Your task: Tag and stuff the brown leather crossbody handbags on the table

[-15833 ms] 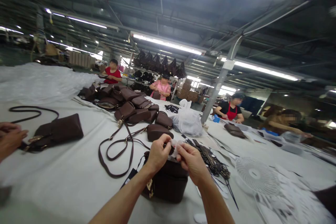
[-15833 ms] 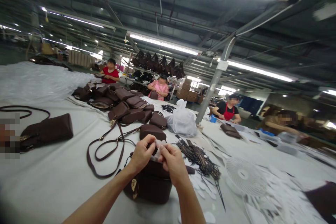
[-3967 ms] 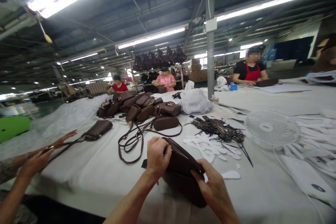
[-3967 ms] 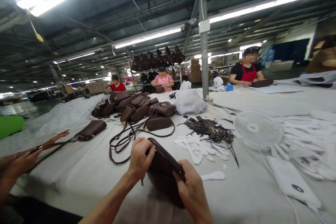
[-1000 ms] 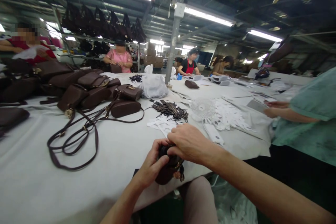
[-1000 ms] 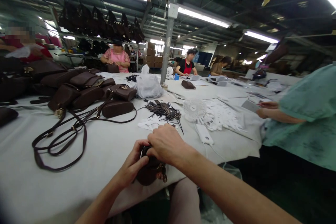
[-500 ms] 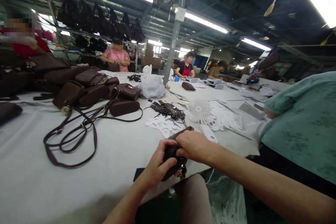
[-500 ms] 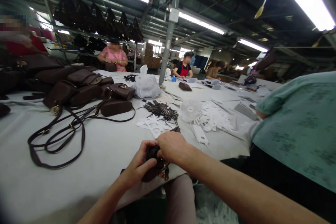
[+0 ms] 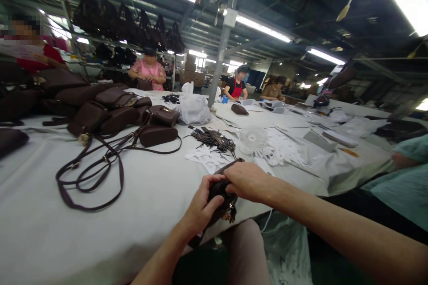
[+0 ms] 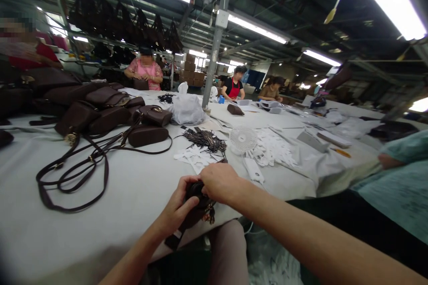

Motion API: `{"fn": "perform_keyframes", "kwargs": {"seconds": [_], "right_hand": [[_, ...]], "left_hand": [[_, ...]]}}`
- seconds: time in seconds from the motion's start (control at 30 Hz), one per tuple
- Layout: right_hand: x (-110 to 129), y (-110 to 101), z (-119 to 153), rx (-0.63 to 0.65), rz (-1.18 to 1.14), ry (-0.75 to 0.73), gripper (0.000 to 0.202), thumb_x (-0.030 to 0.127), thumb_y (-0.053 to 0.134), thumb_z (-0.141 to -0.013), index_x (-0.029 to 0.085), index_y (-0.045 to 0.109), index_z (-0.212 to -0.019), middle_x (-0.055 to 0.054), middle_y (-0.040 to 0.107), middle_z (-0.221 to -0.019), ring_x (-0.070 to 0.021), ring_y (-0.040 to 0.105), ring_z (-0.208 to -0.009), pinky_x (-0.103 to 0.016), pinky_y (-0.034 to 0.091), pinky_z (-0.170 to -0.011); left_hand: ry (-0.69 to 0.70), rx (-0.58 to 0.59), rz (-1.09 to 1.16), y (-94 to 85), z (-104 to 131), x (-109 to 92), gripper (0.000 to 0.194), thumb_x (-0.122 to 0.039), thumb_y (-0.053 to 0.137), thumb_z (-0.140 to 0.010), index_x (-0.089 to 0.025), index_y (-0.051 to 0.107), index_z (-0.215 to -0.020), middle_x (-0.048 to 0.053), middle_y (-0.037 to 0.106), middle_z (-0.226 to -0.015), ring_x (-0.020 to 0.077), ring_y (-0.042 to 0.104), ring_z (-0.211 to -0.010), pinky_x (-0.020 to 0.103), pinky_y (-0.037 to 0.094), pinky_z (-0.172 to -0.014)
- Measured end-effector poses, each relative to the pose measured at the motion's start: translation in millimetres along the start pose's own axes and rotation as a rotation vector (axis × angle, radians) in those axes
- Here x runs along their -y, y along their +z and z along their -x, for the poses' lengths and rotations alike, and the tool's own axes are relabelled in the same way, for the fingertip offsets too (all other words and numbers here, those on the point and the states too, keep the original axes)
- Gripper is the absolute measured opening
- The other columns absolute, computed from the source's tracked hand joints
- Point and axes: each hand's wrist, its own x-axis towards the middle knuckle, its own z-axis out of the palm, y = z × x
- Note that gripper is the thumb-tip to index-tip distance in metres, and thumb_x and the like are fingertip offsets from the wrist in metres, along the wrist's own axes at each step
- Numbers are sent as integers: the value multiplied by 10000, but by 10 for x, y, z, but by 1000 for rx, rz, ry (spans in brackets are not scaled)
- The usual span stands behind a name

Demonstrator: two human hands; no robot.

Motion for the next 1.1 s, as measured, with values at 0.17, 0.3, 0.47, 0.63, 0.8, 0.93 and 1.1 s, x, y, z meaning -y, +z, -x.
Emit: {"fn": "perform_keyframes", "kwargs": {"seconds": [0.17, 0.3, 0.47, 0.63, 0.8, 0.93, 1.1], "right_hand": [[-194, 149, -114, -15, -317, -401, 149, 122, 580, -789, 165, 716, -833, -46, 686, -832, -172, 606, -796, -246, 397, -681], [-353, 351, -212, 23, -762, -514, 133, 107, 551, -787, 137, 677, -816, 17, 594, -708, -115, 532, -679, -219, 413, -662], [-300, 406, -117, -235, -717, -375, 86, 102, 576, -786, 166, 628, -810, 0, 582, -792, -140, 537, -767, -261, 425, -724], [-220, 503, 187, -617, -574, -86, 93, 130, 561, -830, 183, 549, -754, -16, 547, -810, -146, 529, -719, -270, 413, -658], [-180, 679, 258, -452, -514, -127, 173, 182, 453, -926, 192, 626, -921, -51, 591, -934, -164, 577, -835, -284, 448, -754], [-121, 618, 150, -398, -446, -101, 123, 250, 543, -878, 175, 640, -895, -64, 579, -962, -171, 584, -842, -282, 451, -755], [17, 438, 105, -277, -340, 11, 158, 254, 567, -830, 144, 648, -910, -94, 591, -947, -190, 598, -830, -278, 429, -710]], "left_hand": [[-15, 7, -29, -27, 20, -1, 354, -166, 505, -843, -204, 441, -1188, 51, 555, -1120, 223, 510, -1053, 378, 393, -961], [-14, 40, -57, -70, 20, -23, 362, -139, 514, -819, -206, 455, -1171, 43, 556, -1128, 217, 510, -1050, 363, 400, -953], [-3, 30, -115, -78, -4, -6, 362, -183, 502, -866, -211, 437, -1220, 63, 548, -1212, 225, 510, -1119, 381, 379, -1005], [26, -113, -151, -94, 15, 78, 346, -253, 456, -920, -212, 434, -1263, 88, 499, -1329, 245, 421, -1290, 416, 288, -1113], [39, -108, -105, -51, 46, 117, 401, -240, 477, -911, -227, 368, -1297, 92, 505, -1350, 245, 443, -1287, 446, 294, -1119], [37, -113, -108, 13, 66, 123, 408, -242, 469, -925, -234, 335, -1310, 99, 481, -1396, 238, 418, -1325, 454, 277, -1139], [14, -116, -103, 19, 83, 108, 444, -235, 488, -917, -235, 330, -1332, 107, 481, -1417, 250, 423, -1333, 471, 277, -1143]]}}
